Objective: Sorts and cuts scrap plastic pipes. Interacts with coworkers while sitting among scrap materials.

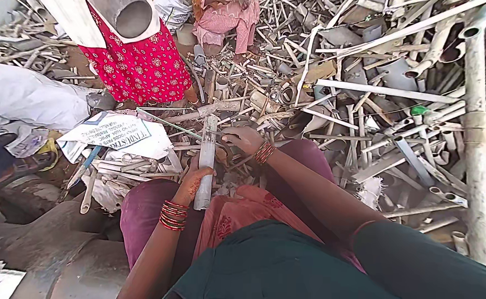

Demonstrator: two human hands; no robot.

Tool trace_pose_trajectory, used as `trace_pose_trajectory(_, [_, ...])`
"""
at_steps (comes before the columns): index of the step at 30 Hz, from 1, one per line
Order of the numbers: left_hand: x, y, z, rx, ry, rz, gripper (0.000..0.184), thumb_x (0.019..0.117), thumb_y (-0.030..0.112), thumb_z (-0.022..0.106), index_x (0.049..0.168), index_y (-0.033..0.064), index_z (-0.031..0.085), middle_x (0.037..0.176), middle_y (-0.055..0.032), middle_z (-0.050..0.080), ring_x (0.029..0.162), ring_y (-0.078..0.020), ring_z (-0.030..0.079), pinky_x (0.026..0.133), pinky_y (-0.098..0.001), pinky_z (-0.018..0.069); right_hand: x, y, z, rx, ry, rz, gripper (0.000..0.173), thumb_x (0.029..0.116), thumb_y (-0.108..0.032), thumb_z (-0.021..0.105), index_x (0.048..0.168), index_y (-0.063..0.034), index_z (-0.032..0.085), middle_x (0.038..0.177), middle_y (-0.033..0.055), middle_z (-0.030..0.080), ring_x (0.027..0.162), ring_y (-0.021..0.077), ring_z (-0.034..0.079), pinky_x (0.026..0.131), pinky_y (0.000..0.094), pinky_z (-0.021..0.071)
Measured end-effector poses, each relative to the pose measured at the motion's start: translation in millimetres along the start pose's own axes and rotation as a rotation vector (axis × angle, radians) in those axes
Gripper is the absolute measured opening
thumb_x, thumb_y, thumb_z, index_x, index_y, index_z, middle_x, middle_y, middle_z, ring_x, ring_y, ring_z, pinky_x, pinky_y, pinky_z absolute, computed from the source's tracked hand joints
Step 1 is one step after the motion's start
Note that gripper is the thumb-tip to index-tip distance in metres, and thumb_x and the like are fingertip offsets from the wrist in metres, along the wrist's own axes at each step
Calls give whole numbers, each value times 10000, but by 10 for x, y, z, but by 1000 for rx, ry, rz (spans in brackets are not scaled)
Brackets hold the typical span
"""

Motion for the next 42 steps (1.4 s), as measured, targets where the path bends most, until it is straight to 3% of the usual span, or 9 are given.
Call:
trace_pose_trajectory(7, [-28, -6, -19, 12, 8, 10, 753, 866, 5, 523, 1525, 77, 165, 781, -43, 594, 541, -125, 621, 506, -270, 568, -109, -126, 135, 27, -113, -140, 367, 1084, -277, 518, 1293, -39, 705, 1208, 186, 724, 1145, 351, 684, 1002, 569, 495])
trace_pose_trajectory(14, [-18, -8, 21, -63, -25, -12, 640, 859, -16, 496, 1442, 79, 251, 750, -38, 584, 520, -128, 613, 484, -271, 565, 3, -24, 8, -9, 93, 2, 387, 1091, -309, 500, 1310, -56, 695, 1157, 217, 733, 1083, 402, 705, 946, 623, 509])
trace_pose_trajectory(16, [-38, -4, 36, -20, 3, 4, 674, 855, -22, 512, 1463, 73, 238, 752, -40, 587, 517, -128, 613, 486, -272, 565, -75, -119, 49, -1, 96, -42, 348, 1083, -278, 532, 1243, -31, 717, 1051, 213, 742, 969, 387, 721, 867, 601, 538])
trace_pose_trajectory(20, [23, -27, -44, 309, 114, 75, 834, 827, 57, 647, 1545, 32, 224, 1008, -131, 597, 628, -159, 645, 562, -315, 585, -137, -222, 114, -66, -67, -84, 354, 1085, -298, 520, 1249, -64, 727, 1095, 193, 742, 1035, 374, 708, 895, 588, 527])
trace_pose_trajectory(23, [59, -29, -93, 461, 152, 60, 863, 834, 105, 684, 1571, 55, 240, 1134, -183, 593, 712, -184, 662, 638, -342, 590, -46, -105, 64, -95, 22, -41, 347, 1077, -302, 526, 1250, -74, 723, 1084, 203, 743, 1021, 403, 713, 873, 612, 527])
trace_pose_trajectory(25, [81, -20, -71, 458, 155, 60, 849, 843, 95, 683, 1568, 49, 243, 1130, -183, 590, 691, -177, 662, 624, -331, 594, 8, -46, 32, -99, 24, -18, 367, 1080, -314, 519, 1295, -83, 706, 1137, 205, 738, 1074, 408, 703, 918, 617, 518])
trace_pose_trajectory(34, [46, -5, -107, 539, 205, 58, 779, 849, 126, 690, 1528, 42, 319, 1177, -207, 598, 827, -221, 678, 710, -384, 594, -58, -230, 221, -137, 37, -23, 376, 1087, -341, 504, 1253, -73, 709, 1002, 209, 733, 935, 408, 717, 789, 593, 546])
trace_pose_trajectory(37, [68, -12, -91, 537, 184, 52, 797, 843, 120, 699, 1534, 43, 309, 1172, -210, 593, 806, -227, 682, 696, -390, 601, 75, -30, 34, -133, 92, 81, 405, 1104, -337, 461, 1337, -75, 664, 1118, 224, 730, 1043, 427, 705, 894, 621, 527])
trace_pose_trajectory(42, [73, -20, -78, 537, 182, 29, 816, 857, 105, 694, 1554, 43, 275, 1214, -235, 576, 827, -250, 684, 709, -405, 600, -87, -200, 298, -106, 33, -48, 369, 1092, -303, 494, 1227, -32, 706, 998, 215, 730, 941, 401, 716, 814, 583, 547])
Point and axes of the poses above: each hand's wrist, its own x-axis towards the middle knuckle, its own z-axis out of the palm, y = z × x, the point moved 2 cm from there along x, towards the middle knuckle
